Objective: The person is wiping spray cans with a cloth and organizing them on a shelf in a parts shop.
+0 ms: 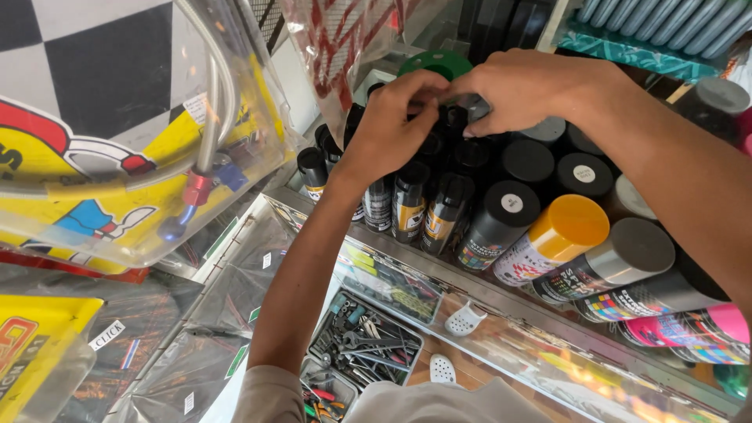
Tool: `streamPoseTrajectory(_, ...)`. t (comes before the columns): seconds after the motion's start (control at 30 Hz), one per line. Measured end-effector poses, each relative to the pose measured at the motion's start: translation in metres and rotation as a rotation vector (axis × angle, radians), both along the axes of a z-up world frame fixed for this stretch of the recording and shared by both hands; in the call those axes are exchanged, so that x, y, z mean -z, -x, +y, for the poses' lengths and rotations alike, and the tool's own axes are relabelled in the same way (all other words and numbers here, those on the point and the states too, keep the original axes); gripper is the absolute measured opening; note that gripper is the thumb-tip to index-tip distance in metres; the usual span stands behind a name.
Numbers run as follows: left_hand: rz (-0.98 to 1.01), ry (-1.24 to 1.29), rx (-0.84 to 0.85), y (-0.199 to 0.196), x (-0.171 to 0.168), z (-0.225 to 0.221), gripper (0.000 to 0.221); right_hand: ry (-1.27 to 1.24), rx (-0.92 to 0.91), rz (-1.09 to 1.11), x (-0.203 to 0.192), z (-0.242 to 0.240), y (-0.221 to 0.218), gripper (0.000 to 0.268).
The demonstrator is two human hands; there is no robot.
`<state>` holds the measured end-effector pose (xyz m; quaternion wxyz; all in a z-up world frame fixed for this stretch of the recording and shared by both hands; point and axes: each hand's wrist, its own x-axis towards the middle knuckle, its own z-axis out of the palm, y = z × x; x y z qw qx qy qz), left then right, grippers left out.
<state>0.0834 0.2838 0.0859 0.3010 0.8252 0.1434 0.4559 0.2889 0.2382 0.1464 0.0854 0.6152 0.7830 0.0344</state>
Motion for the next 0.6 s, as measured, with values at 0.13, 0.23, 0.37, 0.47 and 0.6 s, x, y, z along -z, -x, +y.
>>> streamPoseTrajectory(0.13, -0.040, 0.025, 0.028, 0.006, -0.003, -0.005, 0.022, -0.163, -0.076, -0.007, -0.006, -0.028, 0.007, 0.055)
streamPoseTrajectory(0.23, -0.040, -0.024, -0.034, 0.014, 0.003, -0.016, 0.027, -0.229, -0.191, 0.079, -0.014, -0.056, 0.016, 0.051)
streamPoseTrajectory(0.37, 0.019, -0.163, -0.130, 0.033, -0.004, -0.074, 0.027, -0.198, -0.205, -0.008, -0.006, -0.089, 0.032, 0.059)
streamPoseTrajectory(0.47, 0.010, -0.226, -0.245, 0.046, 0.019, -0.114, 0.039, -0.291, -0.274, -0.056, 0.018, -0.096, 0.037, 0.058)
streamPoseTrajectory(0.6, -0.522, 0.323, 0.168, 0.066, 0.118, -0.144, 0.030, -0.236, -0.290, -0.106, 0.033, -0.091, 0.041, 0.063)
